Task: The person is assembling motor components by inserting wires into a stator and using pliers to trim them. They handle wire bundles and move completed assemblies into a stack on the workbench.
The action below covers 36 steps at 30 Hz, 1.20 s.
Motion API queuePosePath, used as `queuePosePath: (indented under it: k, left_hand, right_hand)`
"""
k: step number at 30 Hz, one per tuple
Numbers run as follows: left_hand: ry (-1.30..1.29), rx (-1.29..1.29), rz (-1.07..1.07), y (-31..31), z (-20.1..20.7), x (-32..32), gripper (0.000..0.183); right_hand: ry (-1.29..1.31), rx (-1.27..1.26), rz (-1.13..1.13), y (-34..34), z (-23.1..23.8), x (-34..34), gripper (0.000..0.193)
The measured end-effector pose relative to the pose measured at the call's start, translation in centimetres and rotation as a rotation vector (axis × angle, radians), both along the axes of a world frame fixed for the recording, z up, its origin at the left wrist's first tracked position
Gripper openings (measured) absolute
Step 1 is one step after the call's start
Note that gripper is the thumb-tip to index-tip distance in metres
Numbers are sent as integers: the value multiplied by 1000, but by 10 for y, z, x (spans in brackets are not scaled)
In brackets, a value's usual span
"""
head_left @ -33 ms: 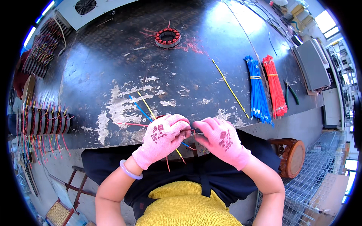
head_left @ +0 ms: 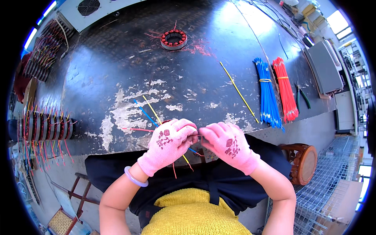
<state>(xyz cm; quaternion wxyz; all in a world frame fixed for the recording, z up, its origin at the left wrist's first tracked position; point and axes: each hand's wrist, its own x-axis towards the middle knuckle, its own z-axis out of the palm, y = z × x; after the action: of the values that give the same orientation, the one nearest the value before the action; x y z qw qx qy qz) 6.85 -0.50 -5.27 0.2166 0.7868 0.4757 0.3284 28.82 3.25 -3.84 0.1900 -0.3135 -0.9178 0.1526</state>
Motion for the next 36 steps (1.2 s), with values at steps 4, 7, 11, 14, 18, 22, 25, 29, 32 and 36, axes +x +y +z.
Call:
queuePosePath:
  k: [4, 7, 11, 14, 18, 22, 25, 29, 32, 36]
  left_hand:
    - [-17, -23, -33, 2, 2, 0, 22]
    - [-9, -4, -41, 2, 0, -1, 22]
    - [-30, -22, -23, 0, 0, -1, 22]
    - [-27, -10, -20, 0, 0, 0, 22]
    - [-21, 0, -42, 2, -2, 1, 22]
    - [-19, 9, -57, 1, -1, -1, 23]
    - [-30, -4, -43, 0, 0, -1, 23]
    - [-24, -3, -40, 1, -1, 0, 22]
    - [-30, -3, -55, 2, 1, -1, 22]
    - [-8, -4, -69, 2, 0, -2, 21]
  right_hand:
    - [281, -664, -125, 3, -19, -1, 11]
    - [433, -1380, -400, 1, -22, -7, 10]
    - [218, -393, -290, -12, 2, -4, 14]
    - [75, 267, -122, -7, -7, -7, 24]
    - [192, -424, -263, -21, -26, -7, 11]
    - [455, -1525, -376, -9, -3, -3, 12]
    - [194, -839, -203, -6, -1, 7, 13]
    - [-138, 75, 38, 4, 4, 4, 21]
    - [-3, 8, 148, 9, -11, 6, 19]
    - [458, -1674, -429, 2, -17, -5, 16]
